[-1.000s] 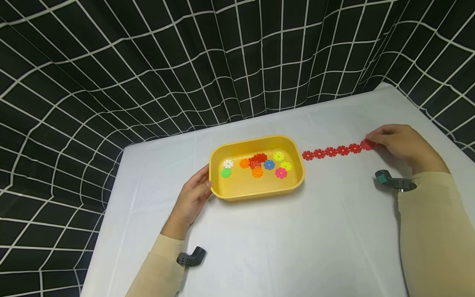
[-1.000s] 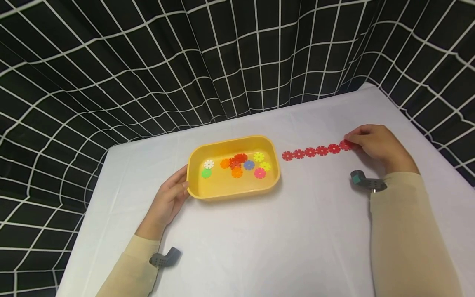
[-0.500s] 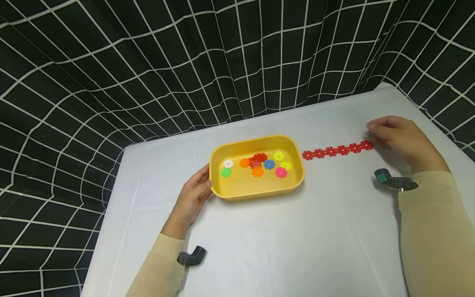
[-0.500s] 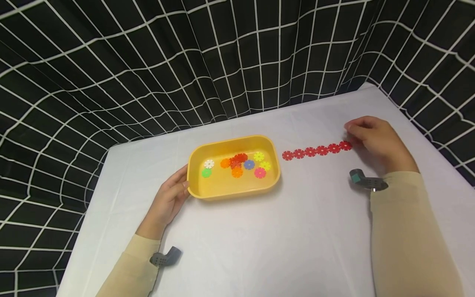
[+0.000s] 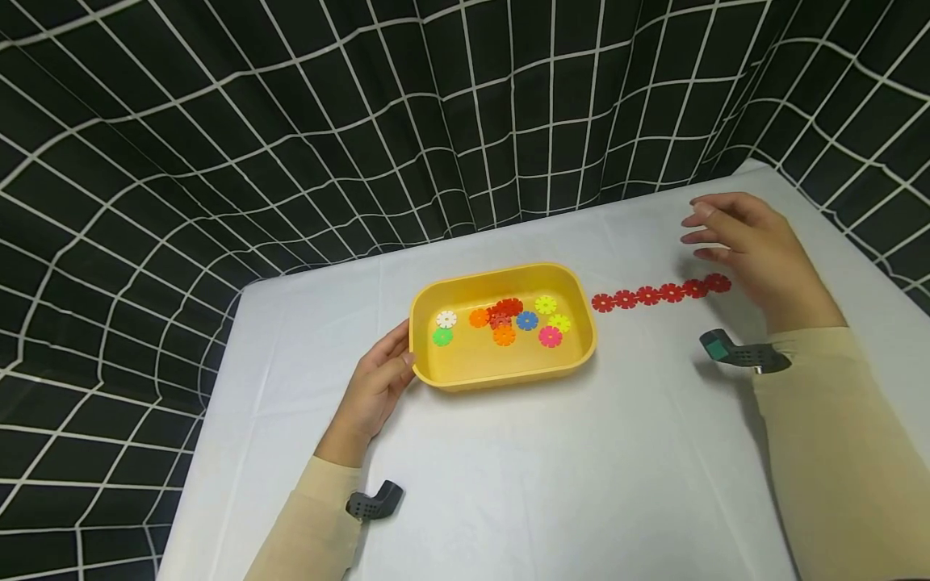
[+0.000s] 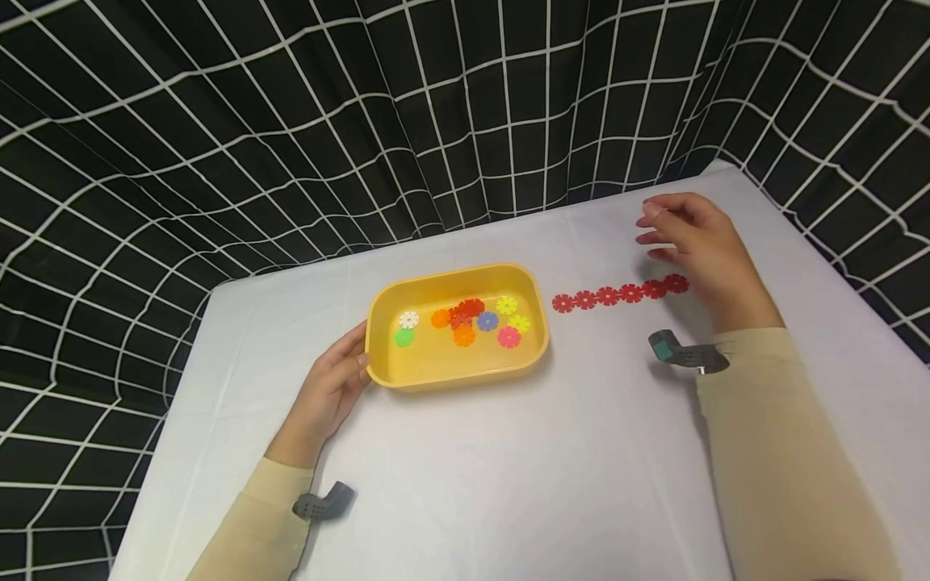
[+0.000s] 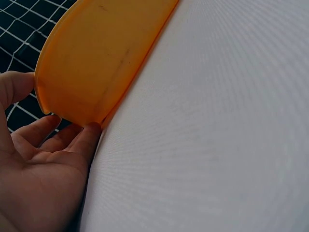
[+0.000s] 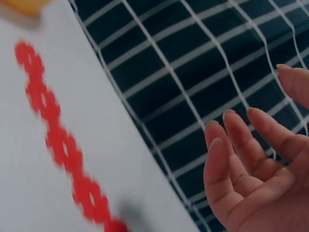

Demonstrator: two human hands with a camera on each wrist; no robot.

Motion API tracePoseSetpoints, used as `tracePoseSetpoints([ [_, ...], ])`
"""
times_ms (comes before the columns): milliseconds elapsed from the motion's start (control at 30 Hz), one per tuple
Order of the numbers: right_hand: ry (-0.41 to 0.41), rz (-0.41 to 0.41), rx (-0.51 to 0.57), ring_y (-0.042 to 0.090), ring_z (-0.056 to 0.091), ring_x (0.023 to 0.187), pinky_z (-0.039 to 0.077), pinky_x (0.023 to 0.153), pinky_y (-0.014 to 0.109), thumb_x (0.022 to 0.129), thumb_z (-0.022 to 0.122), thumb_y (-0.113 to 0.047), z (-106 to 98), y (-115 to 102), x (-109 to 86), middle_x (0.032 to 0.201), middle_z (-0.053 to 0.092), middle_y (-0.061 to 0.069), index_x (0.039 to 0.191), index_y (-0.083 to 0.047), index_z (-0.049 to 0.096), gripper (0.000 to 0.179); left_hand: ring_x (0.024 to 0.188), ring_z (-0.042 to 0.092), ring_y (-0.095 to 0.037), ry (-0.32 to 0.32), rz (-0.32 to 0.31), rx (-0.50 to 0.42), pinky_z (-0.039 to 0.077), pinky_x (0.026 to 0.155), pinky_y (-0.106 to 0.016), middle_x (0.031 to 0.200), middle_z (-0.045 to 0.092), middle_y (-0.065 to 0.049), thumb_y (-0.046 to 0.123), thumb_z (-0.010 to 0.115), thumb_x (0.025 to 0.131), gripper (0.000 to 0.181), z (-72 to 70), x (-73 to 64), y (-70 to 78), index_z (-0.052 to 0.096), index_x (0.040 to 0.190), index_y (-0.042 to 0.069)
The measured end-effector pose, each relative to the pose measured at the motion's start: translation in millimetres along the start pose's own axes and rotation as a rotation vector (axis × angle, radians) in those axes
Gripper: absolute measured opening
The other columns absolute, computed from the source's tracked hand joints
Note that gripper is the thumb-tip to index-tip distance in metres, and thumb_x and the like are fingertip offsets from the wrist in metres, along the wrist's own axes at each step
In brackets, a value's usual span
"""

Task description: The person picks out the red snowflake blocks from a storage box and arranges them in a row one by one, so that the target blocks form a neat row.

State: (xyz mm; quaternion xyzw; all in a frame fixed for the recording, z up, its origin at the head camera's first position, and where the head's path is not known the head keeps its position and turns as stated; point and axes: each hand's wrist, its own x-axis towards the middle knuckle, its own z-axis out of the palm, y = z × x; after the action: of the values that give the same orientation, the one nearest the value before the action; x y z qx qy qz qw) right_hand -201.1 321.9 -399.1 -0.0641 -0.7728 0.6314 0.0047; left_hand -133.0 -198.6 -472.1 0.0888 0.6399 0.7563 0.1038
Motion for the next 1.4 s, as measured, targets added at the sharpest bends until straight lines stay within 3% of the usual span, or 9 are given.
tracePoseSetpoints([
  [367,-0.101,-0.151,0.088,0.029,0.061,0.127,0.060,0.089,0.020,0.110,0.062,-0.046,58,-27,-14.4,0.150,0.055,0.015,0.156,-0.017,0.053,0.054,0.153,0.043,-0.027,0.006,-0.005,0.000,0.046,0.117,-0.039,0.169,0.042,-0.013,0.000,0.052,0.108,0.060,0.9,0.0,0.3,0.040,0.166,-0.002],
  [600,-0.234,-0.133,0.187,0.036,0.051,0.140,0.060,0.096,0.027,0.110,0.056,-0.054,84,-38,-24.1,0.161,0.047,0.014,0.165,-0.021,0.042,0.065,0.154,0.041,-0.027,0.007,-0.009,-0.002,0.045,0.118,-0.039,0.169,0.042,-0.011,0.000,0.052,0.108,0.060,0.2,0.2,-0.2,0.040,0.166,-0.001],
  [767,-0.296,-0.128,0.192,0.035,0.050,0.142,0.058,0.101,0.031,0.110,0.053,-0.056,102,-41,-30.4,0.162,0.047,0.012,0.165,-0.021,0.042,0.066,0.155,0.041,-0.027,0.006,-0.008,0.002,0.045,0.118,-0.038,0.170,0.041,-0.012,0.001,0.053,0.107,0.061,0.3,-0.4,0.5,0.039,0.166,-0.001],
  [967,-0.356,-0.165,0.149,0.034,0.052,0.142,0.052,0.111,0.046,0.113,0.050,-0.048,124,-44,-39.7,0.159,0.049,0.010,0.165,-0.020,0.039,0.060,0.155,0.041,-0.027,0.003,-0.008,-0.002,0.044,0.118,-0.038,0.170,0.041,-0.011,0.002,0.053,0.108,0.061,-0.2,0.5,-0.1,0.039,0.166,-0.001],
  [1133,-0.432,-0.169,0.155,0.038,0.050,0.144,0.052,0.113,0.043,0.114,0.049,-0.040,139,-41,-43.2,0.158,0.048,0.012,0.164,-0.016,0.040,0.056,0.154,0.042,-0.025,0.011,-0.017,0.005,0.044,0.118,-0.038,0.169,0.043,-0.010,0.002,0.054,0.108,0.060,0.2,0.6,-0.6,0.040,0.166,0.000],
  [1400,-0.446,-0.160,0.130,0.032,0.054,0.139,0.053,0.112,0.048,0.113,0.055,-0.040,157,-36,-45.4,0.155,0.053,0.011,0.162,-0.014,0.042,0.057,0.155,0.040,-0.027,0.006,-0.010,0.006,0.045,0.118,-0.038,0.170,0.040,-0.012,0.000,0.052,0.108,0.061,0.0,-0.4,0.2,0.038,0.167,-0.002],
])
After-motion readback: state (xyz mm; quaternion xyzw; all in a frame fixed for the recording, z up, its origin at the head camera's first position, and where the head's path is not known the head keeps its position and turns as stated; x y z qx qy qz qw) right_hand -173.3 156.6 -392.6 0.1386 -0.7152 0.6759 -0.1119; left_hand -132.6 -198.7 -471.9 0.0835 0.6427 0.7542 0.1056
